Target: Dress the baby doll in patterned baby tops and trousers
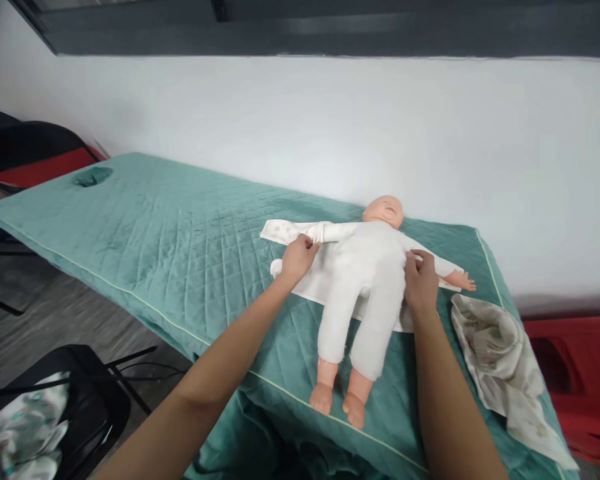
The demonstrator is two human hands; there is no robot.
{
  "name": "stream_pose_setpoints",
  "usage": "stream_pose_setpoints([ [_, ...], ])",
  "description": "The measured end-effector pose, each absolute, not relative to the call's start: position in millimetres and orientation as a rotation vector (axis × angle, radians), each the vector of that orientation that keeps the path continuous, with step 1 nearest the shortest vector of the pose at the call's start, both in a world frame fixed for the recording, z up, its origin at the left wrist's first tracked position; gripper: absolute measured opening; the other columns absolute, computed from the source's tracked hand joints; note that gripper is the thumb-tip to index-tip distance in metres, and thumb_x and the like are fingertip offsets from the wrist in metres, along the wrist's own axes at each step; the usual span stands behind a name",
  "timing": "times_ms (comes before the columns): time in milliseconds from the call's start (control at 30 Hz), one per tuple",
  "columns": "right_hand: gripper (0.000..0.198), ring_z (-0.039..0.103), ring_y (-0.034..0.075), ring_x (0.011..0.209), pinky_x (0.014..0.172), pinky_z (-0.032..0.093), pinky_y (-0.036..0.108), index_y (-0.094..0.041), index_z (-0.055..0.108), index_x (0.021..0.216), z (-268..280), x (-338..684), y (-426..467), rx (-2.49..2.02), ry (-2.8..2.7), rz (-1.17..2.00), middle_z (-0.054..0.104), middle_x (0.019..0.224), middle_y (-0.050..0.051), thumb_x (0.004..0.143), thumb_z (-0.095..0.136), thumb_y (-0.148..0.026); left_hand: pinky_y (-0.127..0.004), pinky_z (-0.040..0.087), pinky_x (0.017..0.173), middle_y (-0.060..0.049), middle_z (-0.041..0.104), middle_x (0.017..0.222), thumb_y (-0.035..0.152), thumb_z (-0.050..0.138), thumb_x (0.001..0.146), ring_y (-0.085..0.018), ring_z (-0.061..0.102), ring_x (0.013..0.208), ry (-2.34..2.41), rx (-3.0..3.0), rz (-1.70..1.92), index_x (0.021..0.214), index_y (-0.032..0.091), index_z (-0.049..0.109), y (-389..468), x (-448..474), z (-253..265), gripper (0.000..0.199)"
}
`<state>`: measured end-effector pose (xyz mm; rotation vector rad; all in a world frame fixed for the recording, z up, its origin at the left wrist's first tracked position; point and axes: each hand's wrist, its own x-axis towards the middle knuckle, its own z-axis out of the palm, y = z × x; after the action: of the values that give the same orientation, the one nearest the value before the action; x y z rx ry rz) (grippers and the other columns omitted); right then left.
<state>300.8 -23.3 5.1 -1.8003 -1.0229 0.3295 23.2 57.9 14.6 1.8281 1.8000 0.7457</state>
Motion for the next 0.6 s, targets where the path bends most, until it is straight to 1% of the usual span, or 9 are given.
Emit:
stream_pose_setpoints([
  [100,0.054,0.055,0.017,0.065,0.061,0.041,0.029,-0.021,0.06,0.116,4,300,-22,-1.704,-0.985,0.428,0.063,0.078,0.0,0.083,0.058,-0.064,-0.032,0.045,0.079,-0.011,0.073,0.102,0.049,0.057,0.091,-0.026,0.068,0.098,1.729,1.752,0.657,0.099,0.019,0.061,68,27,28,0.031],
  [233,0.055,0.05,0.014,0.061,0.056,0.038,0.027,-0.021,0.059,0.115,6,297,-23,-1.638,-0.967,0.486,0.061,0.075,-0.002,0.08,0.062,-0.064,-0.031,0.044,0.081,-0.015,0.072,0.112,0.049,0.057,0.089,-0.026,0.067,0.104,1.71,1.621,0.699,0.107,0.015,0.06,79,24,41,0.038],
  [367,0.053,0.048,0.013,0.059,0.056,0.037,0.026,-0.021,0.059,0.113,8,295,-23,-1.601,-0.959,0.503,0.06,0.074,-0.003,0.08,0.063,-0.062,-0.031,0.043,0.078,-0.014,0.074,0.104,0.049,0.059,0.087,-0.026,0.067,0.099,1.67,1.619,0.677,0.098,0.015,0.063,81,18,44,0.036],
  [533,0.051,0.047,0.013,0.058,0.055,0.037,0.026,-0.021,0.058,0.112,9,293,-23,-1.567,-0.961,0.511,0.058,0.072,-0.003,0.08,0.064,-0.06,-0.031,0.042,0.075,-0.014,0.072,0.1,0.047,0.058,0.088,-0.025,0.066,0.094,1.68,1.632,0.678,0.095,0.014,0.061,77,17,38,0.034],
  [600,0.05,0.047,0.013,0.058,0.055,0.037,0.026,-0.021,0.058,0.112,9,292,-23,-1.566,-0.96,0.51,0.057,0.071,-0.004,0.081,0.063,-0.06,-0.032,0.041,0.074,-0.014,0.071,0.095,0.045,0.058,0.088,-0.025,0.065,0.089,1.674,1.648,0.659,0.088,0.015,0.061,74,18,36,0.031],
])
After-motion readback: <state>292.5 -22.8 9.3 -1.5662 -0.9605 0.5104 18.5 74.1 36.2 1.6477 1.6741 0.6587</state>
